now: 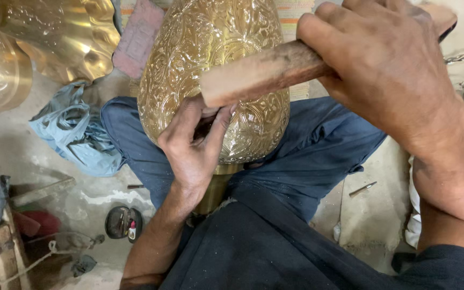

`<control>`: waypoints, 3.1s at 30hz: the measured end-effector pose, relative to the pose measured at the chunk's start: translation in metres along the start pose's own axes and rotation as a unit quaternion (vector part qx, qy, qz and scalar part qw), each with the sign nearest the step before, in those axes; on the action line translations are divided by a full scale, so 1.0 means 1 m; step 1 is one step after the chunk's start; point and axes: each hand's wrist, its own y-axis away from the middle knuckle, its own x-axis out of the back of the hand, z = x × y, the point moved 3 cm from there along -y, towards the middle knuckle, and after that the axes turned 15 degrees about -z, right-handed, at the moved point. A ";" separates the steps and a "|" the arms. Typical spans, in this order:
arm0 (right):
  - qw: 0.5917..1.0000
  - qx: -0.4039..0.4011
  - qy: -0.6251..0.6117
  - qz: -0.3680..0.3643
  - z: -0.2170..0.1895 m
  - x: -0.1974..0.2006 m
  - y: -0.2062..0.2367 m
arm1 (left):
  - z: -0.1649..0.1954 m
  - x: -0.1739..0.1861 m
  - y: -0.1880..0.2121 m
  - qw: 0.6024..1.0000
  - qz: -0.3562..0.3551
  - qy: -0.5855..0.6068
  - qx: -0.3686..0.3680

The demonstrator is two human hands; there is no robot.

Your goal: The person sits on the floor with a large engraved brass vessel held between their legs and chases its surface decoration. They hold a small punch against the embossed pattern with one hand and strike it repeatedly with a wooden mallet held in the other hand, repositioning the punch across the ornate surface throughout the episode.

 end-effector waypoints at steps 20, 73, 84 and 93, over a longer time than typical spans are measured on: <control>0.995 -0.006 -0.096 0.037 -0.002 -0.004 0.005 | 0.004 0.002 -0.001 1.000 -0.001 0.008 0.020; 0.995 -0.029 -0.090 0.016 -0.007 -0.026 0.013 | 0.006 0.016 -0.015 0.995 -0.089 -0.050 0.013; 0.918 -0.093 -0.373 0.094 -0.009 -0.055 0.016 | 0.007 0.024 -0.024 0.987 -0.144 -0.048 -0.060; 0.882 -0.229 -0.398 0.108 -0.022 -0.064 0.017 | -0.005 0.027 -0.036 0.976 -0.202 -0.025 -0.081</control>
